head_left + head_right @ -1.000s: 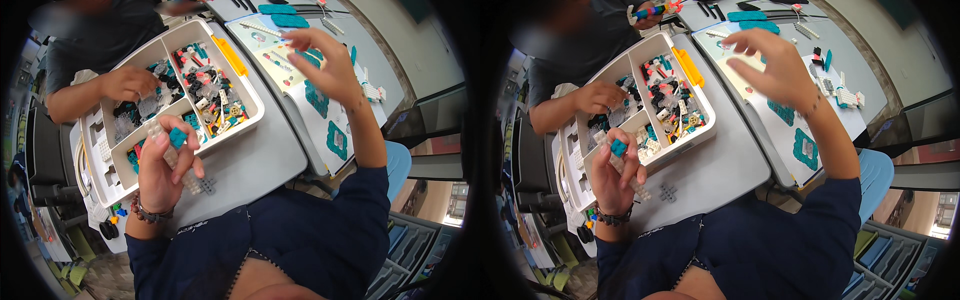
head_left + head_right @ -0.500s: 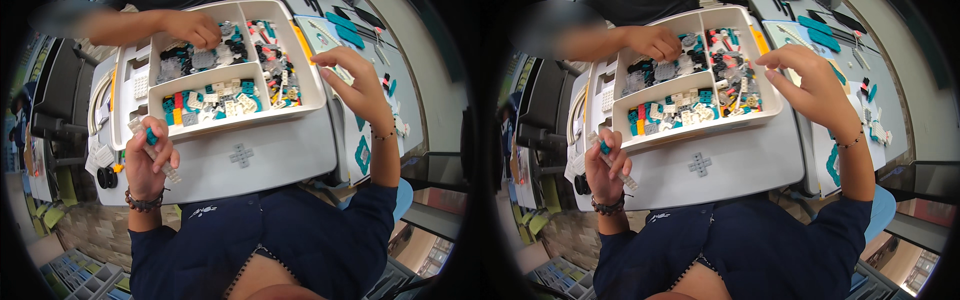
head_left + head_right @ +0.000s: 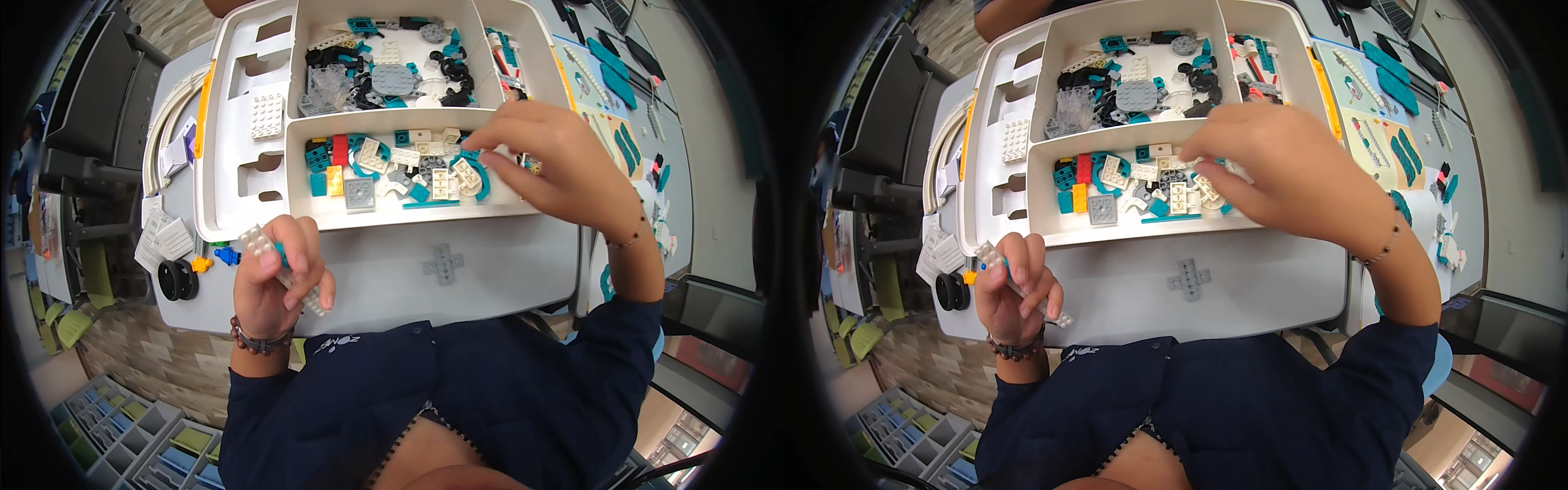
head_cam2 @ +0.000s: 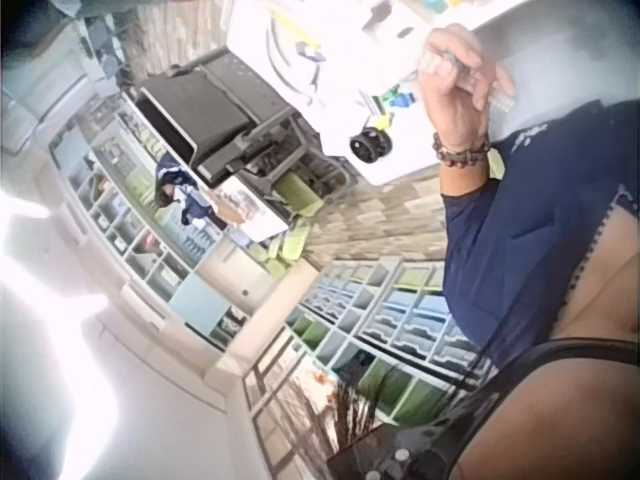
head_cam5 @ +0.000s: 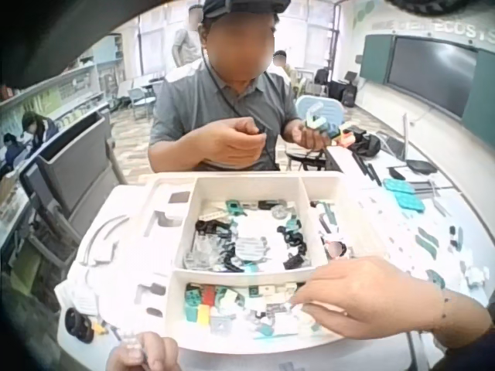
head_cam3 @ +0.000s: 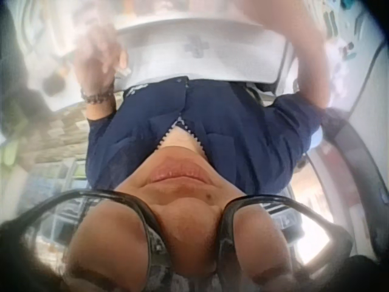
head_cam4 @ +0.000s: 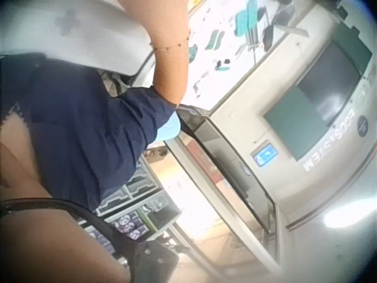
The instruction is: The person assembles small plastic building blocks by selecting pieces from a compartmentalized tray and connecting them by hand. They build small structures and place them on the table while another person works nearby.
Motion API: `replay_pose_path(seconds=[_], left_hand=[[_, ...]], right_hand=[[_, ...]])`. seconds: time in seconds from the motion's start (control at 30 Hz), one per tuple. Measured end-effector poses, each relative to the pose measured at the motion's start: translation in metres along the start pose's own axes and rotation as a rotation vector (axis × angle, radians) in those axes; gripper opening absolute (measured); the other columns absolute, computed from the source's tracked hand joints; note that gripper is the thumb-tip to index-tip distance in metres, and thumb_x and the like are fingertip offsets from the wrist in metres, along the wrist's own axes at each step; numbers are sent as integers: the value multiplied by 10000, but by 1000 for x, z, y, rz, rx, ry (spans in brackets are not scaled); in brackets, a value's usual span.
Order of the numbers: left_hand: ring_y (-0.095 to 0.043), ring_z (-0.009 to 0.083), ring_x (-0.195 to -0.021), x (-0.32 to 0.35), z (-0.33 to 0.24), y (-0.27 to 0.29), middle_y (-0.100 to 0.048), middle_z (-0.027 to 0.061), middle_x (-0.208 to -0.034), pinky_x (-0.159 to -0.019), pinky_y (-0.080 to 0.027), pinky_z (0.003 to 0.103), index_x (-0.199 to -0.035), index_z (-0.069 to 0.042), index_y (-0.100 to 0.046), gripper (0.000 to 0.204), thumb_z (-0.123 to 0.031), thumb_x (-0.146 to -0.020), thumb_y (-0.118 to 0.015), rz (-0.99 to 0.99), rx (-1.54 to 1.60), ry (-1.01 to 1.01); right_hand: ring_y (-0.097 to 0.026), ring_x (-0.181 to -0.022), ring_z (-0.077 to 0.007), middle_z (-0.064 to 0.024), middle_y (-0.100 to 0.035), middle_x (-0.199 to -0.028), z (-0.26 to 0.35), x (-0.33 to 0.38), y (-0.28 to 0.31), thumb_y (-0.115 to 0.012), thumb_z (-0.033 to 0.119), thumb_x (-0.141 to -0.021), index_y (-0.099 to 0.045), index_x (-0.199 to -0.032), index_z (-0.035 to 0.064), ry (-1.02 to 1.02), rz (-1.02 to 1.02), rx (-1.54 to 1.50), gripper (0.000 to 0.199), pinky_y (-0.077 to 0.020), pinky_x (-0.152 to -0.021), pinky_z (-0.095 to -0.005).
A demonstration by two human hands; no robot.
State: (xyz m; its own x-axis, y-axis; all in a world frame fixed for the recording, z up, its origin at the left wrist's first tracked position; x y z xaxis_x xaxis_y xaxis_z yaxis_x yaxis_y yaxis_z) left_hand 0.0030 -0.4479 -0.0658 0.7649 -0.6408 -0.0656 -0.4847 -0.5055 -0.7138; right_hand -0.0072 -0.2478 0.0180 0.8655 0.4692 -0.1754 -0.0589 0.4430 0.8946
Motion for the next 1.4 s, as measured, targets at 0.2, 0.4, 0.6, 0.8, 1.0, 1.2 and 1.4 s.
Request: replay_pose_path(seconds=[0.2, 0.4, 0.6, 0.8, 1.0, 1.2, 1.4], left_hand=[[-331, 57, -377, -3, 2, -3, -356, 24, -683, -455, -464, 267, -749, -51, -380, 227, -239, -865, -430, 7, 52, 42], [-349, 52, -403, 6, -3, 1, -357, 30, -705, -466, -463, 256, -792, -48, -361, 211, -190, -835, -511, -37, 68, -59], [-376, 80, -406, -5, -5, -6, -349, 29, -711, -541, -506, 308, -836, -73, -316, 179, -202, -909, -418, -17, 40, -130], [-376, 93, -488, -20, 3, -34, -324, -4, -663, -565, -455, 295, -825, -98, -316, 231, -296, -943, -321, 14, 32, -71], [-292, 69, -547, -66, 12, -94, -293, -23, -661, -520, -327, 211, -822, -124, -324, 230, -314, -949, -303, 47, 12, 32], [-352, 71, -535, -125, 33, -141, -355, -21, -682, -527, -323, 238, -928, -75, -415, 290, -358, -929, -352, 220, 181, 173], [-366, 91, -526, -138, 50, -164, -368, -3, -681, -604, -399, 250, -938, -45, -454, 264, -295, -928, -373, 136, 339, 226]], right_hand=[[-598, -632, -294, -131, -605, -714, -13, -30, -70, -565, 187, -770, -622, -773, 7, -111, 307, 216, 188, -480, -577, -375], [-628, -706, -254, -134, -618, -739, -1, -41, -97, -579, 43, -638, -644, -730, 30, 7, 345, 323, 113, -503, -551, -362], [-613, -698, -271, -112, -608, -723, 6, -9, -35, -595, 75, -663, -582, -809, 34, -34, -27, 50, 152, -491, -578, -353], [-605, -697, -172, -64, -584, -770, 6, 45, 2, -651, 143, -743, -607, -964, 33, -75, -84, -720, 250, -494, -645, -266], [-552, -905, -114, -61, -541, -964, -14, 63, -5, -626, 33, -775, -583, -993, 7, -147, -189, -1209, 224, -477, -763, -237], [-588, -809, -111, -64, -606, -874, -38, 72, 20, -684, 8, -710, -567, -935, 5, -128, -375, -1244, 253, -491, -723, -235], [-564, -857, -123, -65, -603, -938, -19, 78, 23, -639, -5, -750, -603, -933, -11, -71, -268, -1224, 186, -472, -743, -261]])
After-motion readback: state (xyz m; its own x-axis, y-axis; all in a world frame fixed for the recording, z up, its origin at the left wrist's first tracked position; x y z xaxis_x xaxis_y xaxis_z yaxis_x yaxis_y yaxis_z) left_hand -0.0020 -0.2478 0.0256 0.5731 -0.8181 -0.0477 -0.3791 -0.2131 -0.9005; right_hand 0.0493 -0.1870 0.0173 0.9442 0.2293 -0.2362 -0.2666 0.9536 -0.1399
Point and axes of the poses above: each hand's wrist, its own x-axis away from the middle knuckle, its own y-axis out of the back of the hand, z = x × y, the point moved 8 cm from there along -x, towards the middle knuckle
